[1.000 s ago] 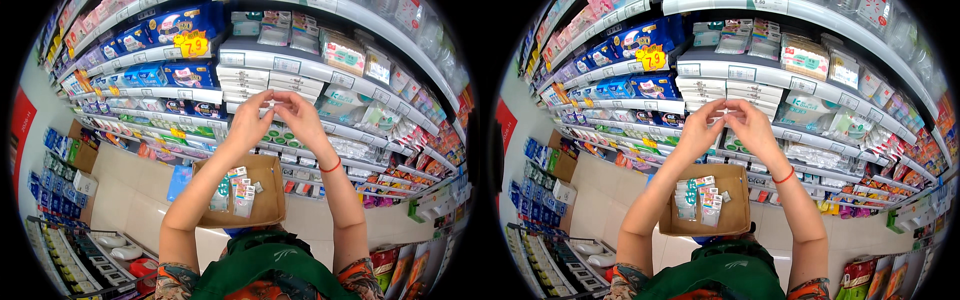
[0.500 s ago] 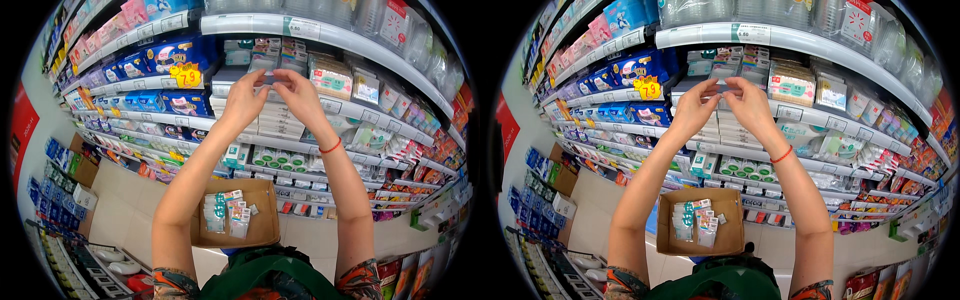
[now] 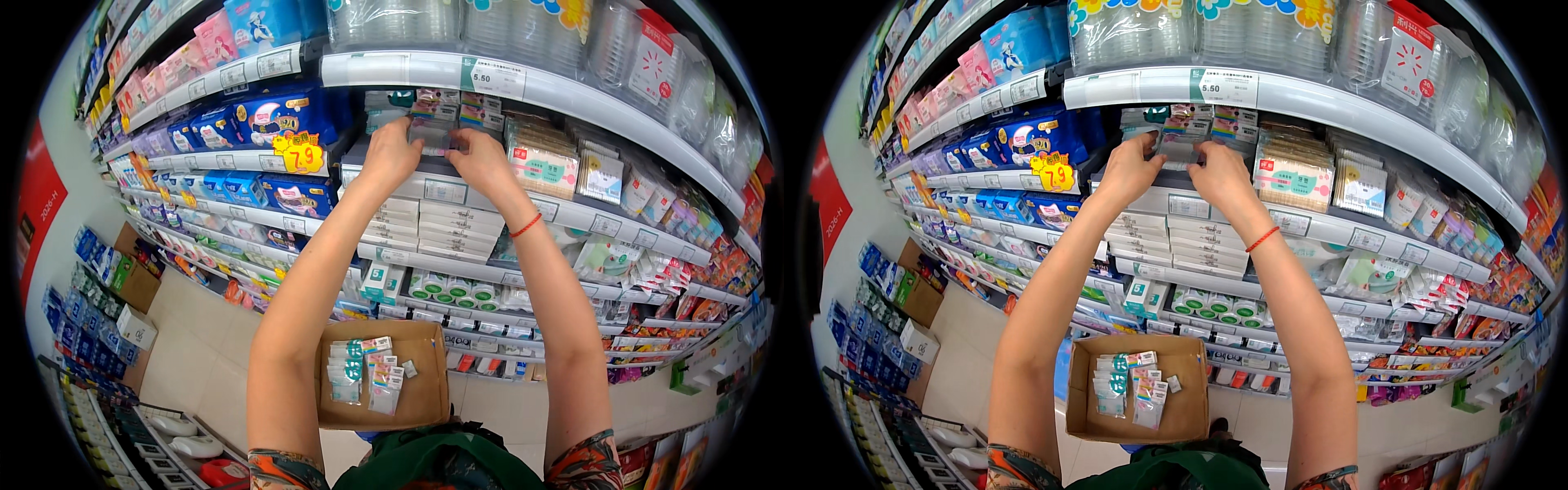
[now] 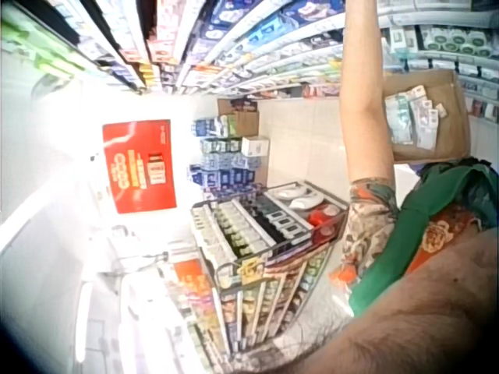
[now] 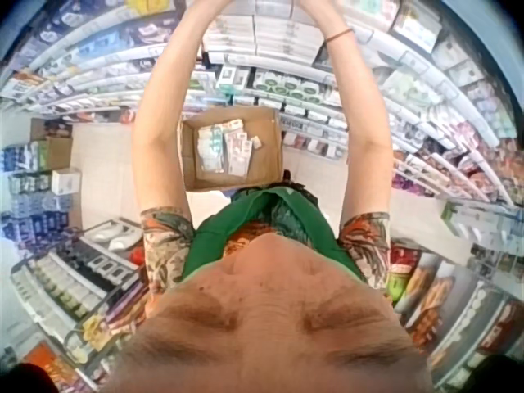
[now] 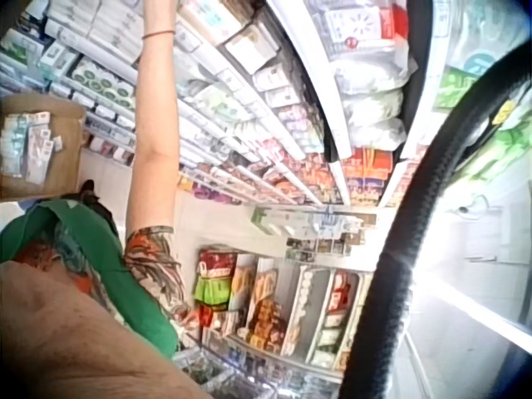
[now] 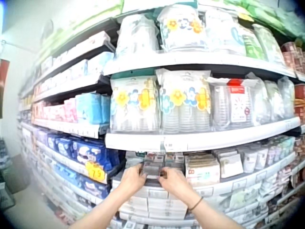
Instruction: The person repeatedly picks small packaged items from a cardboard box and places them onto shelves in a retail aisle. The person handles items one at a time, arranging them on the shelf and occasionally adjusting their position.
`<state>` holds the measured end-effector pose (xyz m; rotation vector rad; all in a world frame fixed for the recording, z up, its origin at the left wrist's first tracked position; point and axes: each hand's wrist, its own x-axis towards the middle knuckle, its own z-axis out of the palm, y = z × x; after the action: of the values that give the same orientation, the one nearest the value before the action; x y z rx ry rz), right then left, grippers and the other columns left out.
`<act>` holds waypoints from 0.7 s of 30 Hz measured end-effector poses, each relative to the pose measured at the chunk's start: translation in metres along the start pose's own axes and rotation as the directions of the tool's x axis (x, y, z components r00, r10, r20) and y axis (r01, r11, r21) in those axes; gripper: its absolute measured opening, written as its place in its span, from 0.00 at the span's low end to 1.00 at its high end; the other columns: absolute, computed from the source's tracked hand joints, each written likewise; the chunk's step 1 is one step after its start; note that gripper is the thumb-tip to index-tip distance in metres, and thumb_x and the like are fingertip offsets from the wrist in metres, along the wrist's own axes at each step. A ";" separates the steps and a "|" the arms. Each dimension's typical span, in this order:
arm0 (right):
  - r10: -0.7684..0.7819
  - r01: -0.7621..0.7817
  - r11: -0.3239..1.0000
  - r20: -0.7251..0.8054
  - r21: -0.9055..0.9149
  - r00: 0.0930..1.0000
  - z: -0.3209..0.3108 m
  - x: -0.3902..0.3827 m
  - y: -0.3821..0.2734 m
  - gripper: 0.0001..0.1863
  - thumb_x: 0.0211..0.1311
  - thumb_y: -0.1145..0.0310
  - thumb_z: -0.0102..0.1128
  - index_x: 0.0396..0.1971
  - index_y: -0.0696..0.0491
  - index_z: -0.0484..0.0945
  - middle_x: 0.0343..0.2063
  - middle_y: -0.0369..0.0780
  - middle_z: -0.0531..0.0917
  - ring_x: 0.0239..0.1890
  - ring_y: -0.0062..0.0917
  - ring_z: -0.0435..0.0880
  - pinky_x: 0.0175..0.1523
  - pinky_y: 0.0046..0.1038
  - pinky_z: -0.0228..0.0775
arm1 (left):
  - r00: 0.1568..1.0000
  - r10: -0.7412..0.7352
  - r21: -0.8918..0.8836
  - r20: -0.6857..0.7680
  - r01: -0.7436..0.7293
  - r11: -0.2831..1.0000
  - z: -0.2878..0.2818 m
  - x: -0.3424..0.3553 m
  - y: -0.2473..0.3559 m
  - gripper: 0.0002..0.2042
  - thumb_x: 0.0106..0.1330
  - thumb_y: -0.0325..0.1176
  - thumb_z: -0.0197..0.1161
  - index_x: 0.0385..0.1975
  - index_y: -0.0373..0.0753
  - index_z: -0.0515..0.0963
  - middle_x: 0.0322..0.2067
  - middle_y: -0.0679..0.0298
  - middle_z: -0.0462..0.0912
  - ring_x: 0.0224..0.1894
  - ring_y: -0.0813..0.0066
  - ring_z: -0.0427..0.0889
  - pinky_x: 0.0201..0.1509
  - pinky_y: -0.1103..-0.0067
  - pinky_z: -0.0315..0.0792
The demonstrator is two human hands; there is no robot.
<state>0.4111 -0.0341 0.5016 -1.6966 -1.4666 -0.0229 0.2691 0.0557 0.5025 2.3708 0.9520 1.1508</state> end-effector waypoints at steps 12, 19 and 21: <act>0.017 -0.016 1.000 0.038 -0.025 0.999 0.008 0.012 0.013 0.19 0.54 0.69 0.63 0.45 0.63 0.78 0.41 0.50 0.83 0.44 0.35 0.83 0.51 0.29 0.73 | 0.985 -0.147 0.055 0.089 0.143 0.988 0.008 0.020 -0.011 0.27 0.55 0.31 0.66 0.57 0.34 0.70 0.45 0.48 0.81 0.46 0.59 0.82 0.52 0.73 0.73; 0.040 -0.040 0.997 0.003 0.062 0.999 0.007 0.011 0.015 0.18 0.54 0.71 0.62 0.44 0.62 0.79 0.40 0.49 0.83 0.42 0.33 0.84 0.49 0.28 0.73 | 0.975 -0.194 -0.134 0.104 0.207 0.969 0.009 0.027 -0.019 0.22 0.55 0.25 0.64 0.52 0.34 0.73 0.40 0.53 0.83 0.39 0.68 0.82 0.44 0.78 0.74; 0.041 -0.041 0.995 -0.005 0.090 0.999 0.007 0.011 0.013 0.17 0.53 0.71 0.62 0.44 0.61 0.79 0.39 0.49 0.84 0.41 0.32 0.84 0.49 0.28 0.73 | 0.970 -0.209 -0.286 0.121 0.236 0.929 0.010 0.029 -0.023 0.21 0.55 0.22 0.63 0.52 0.34 0.74 0.40 0.55 0.83 0.37 0.73 0.81 0.42 0.80 0.74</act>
<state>0.4219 -0.0202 0.4954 -1.6513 -1.4066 0.0586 0.2802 0.0923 0.5002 1.9988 0.9175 1.0128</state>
